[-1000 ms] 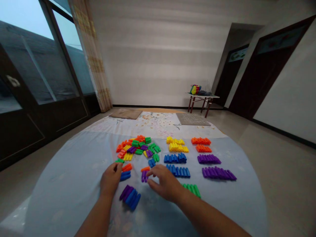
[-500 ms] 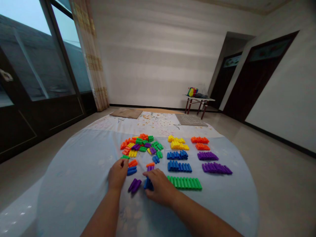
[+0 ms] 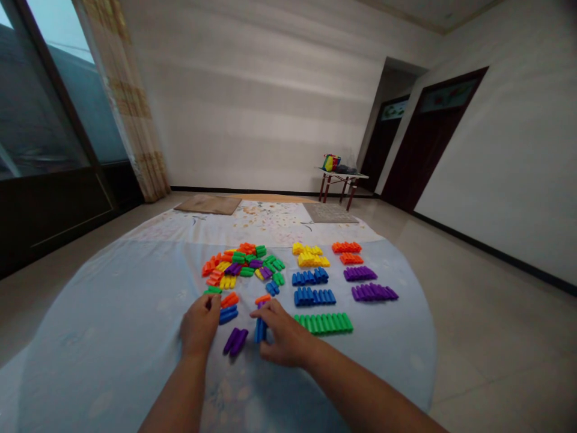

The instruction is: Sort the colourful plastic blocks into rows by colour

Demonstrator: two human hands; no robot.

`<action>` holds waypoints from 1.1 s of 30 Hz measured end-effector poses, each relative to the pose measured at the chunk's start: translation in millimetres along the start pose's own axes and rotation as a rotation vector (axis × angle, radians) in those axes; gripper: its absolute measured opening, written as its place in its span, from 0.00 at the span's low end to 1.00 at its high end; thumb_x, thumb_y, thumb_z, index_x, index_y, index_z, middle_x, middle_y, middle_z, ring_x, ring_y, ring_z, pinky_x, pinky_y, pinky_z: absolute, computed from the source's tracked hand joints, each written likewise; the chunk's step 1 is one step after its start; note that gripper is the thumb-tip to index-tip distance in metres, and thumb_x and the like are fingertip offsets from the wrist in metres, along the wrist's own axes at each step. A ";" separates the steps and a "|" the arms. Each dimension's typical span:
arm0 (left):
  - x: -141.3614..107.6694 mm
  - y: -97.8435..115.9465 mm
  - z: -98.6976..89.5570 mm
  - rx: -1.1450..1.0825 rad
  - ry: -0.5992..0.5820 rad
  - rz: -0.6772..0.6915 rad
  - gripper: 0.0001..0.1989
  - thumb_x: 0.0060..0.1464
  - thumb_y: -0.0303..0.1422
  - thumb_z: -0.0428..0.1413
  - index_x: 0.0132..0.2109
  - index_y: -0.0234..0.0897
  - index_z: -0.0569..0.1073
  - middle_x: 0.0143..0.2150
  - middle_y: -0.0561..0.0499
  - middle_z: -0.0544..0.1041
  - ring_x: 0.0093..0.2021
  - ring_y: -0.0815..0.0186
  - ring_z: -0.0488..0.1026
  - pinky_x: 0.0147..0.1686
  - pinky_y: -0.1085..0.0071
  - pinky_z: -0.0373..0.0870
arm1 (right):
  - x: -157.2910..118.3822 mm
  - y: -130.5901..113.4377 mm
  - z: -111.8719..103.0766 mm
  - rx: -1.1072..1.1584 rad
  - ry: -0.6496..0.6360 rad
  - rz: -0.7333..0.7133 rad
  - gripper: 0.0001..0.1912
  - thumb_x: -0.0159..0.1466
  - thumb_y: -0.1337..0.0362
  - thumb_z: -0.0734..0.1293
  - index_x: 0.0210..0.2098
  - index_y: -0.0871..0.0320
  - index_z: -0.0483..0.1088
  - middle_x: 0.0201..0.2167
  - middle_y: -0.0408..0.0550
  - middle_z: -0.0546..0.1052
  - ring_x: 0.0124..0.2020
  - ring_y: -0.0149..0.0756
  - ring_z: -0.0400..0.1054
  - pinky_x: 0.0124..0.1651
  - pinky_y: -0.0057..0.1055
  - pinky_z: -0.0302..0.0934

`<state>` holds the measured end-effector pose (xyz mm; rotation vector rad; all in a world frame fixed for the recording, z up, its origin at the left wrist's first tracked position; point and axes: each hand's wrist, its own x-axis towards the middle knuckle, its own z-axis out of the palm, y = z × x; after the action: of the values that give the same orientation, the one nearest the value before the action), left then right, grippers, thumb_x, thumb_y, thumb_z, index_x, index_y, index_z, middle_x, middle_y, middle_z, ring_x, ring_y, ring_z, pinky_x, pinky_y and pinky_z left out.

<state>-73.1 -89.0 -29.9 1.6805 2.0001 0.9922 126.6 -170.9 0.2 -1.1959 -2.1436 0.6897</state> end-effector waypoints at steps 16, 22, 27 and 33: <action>2.9 -7.1 3.2 -0.008 -0.027 -0.007 0.16 0.53 0.43 0.45 0.33 0.40 0.72 0.29 0.51 0.74 0.31 0.64 0.68 0.30 0.72 0.58 | -18.1 -6.8 -8.8 -0.336 -0.096 0.122 0.18 0.51 0.63 0.70 0.40 0.58 0.67 0.41 0.51 0.70 0.44 0.42 0.63 0.46 0.36 0.59; 3.6 -10.8 3.2 0.009 -0.022 -0.005 0.16 0.52 0.44 0.45 0.35 0.40 0.72 0.32 0.50 0.74 0.34 0.64 0.69 0.33 0.72 0.59 | -17.0 -2.2 -10.9 -0.396 -0.117 0.031 0.20 0.51 0.66 0.68 0.44 0.61 0.68 0.42 0.55 0.71 0.45 0.46 0.63 0.47 0.40 0.59; 2.8 -4.0 2.4 0.040 0.000 -0.024 0.16 0.52 0.43 0.45 0.33 0.39 0.72 0.30 0.50 0.74 0.32 0.64 0.68 0.31 0.71 0.58 | -22.8 1.7 -12.4 -0.285 -0.134 -0.021 0.26 0.52 0.63 0.70 0.51 0.59 0.65 0.47 0.54 0.70 0.49 0.45 0.61 0.52 0.39 0.57; -1.0 0.8 4.2 0.062 0.031 -0.029 0.17 0.53 0.43 0.44 0.31 0.39 0.71 0.27 0.50 0.73 0.30 0.65 0.68 0.29 0.72 0.57 | -25.9 3.7 -8.3 -0.241 -0.165 -0.002 0.24 0.53 0.61 0.70 0.49 0.58 0.68 0.45 0.54 0.70 0.48 0.45 0.63 0.51 0.40 0.57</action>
<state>-69.5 -88.7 -32.5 1.6726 2.0900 0.9612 145.6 -190.4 -2.7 -1.2990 -2.4194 0.5572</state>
